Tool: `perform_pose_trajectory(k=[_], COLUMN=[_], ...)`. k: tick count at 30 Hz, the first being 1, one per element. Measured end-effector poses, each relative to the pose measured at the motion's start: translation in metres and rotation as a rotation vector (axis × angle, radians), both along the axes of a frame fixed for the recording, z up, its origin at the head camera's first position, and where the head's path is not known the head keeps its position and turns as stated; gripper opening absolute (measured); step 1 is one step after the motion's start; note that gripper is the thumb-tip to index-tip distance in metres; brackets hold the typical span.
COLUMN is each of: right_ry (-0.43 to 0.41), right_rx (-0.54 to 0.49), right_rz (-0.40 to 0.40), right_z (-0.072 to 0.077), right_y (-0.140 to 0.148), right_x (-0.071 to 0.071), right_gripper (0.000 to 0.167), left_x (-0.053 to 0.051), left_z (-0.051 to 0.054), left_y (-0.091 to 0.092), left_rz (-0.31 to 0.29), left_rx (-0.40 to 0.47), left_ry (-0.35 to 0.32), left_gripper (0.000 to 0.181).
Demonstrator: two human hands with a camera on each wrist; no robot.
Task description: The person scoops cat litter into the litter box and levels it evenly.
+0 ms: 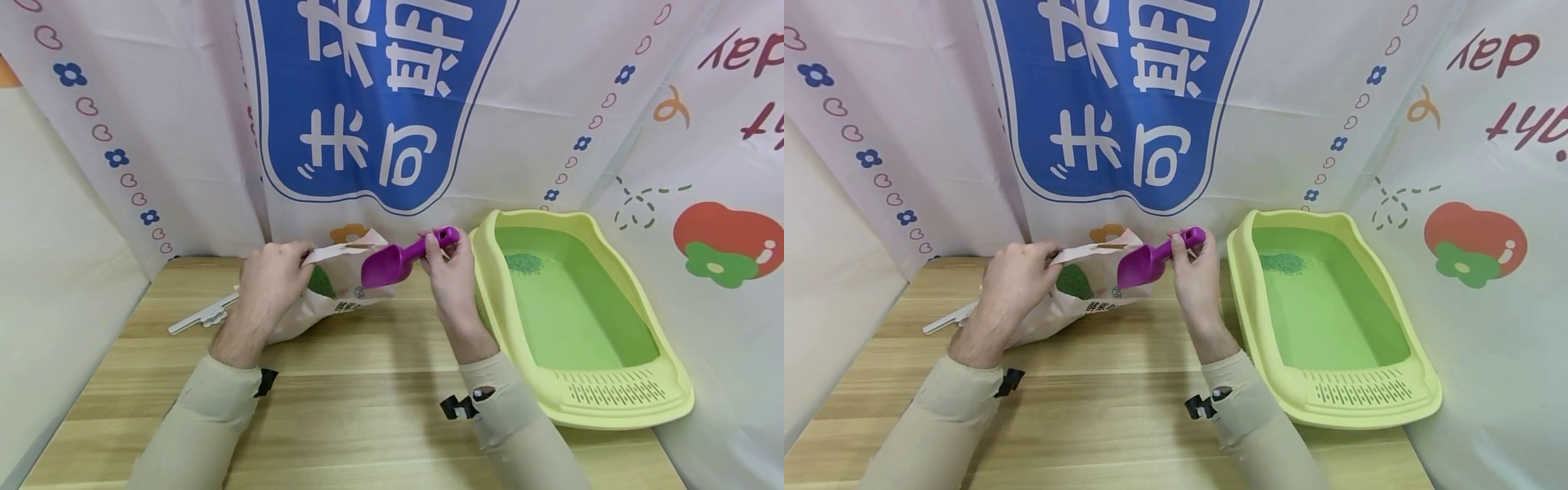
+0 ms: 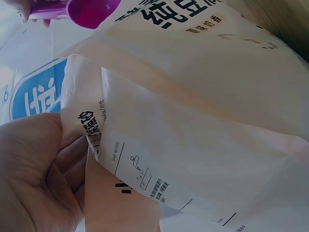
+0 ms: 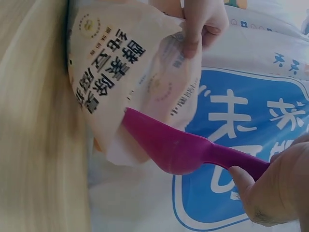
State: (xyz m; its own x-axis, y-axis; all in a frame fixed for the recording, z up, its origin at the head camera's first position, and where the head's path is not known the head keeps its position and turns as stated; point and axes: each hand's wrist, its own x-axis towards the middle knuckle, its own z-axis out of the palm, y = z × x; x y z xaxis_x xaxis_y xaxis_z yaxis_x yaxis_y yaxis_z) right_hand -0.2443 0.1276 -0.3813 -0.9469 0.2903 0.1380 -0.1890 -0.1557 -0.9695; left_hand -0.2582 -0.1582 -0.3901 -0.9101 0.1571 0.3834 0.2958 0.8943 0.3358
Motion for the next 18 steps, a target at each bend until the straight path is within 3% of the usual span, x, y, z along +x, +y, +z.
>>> perform_pose_trajectory(k=[18], right_ry=[0.038], right_rx=[-0.008], right_rz=[0.01], right_z=[-0.038], right_y=[-0.026], right_x=[0.0], right_gripper=[0.018], left_x=[0.006], left_z=[-0.003], left_y=[0.007], left_rz=[-0.006], left_rx=[-0.054], left_ry=[-0.055], left_gripper=[0.024])
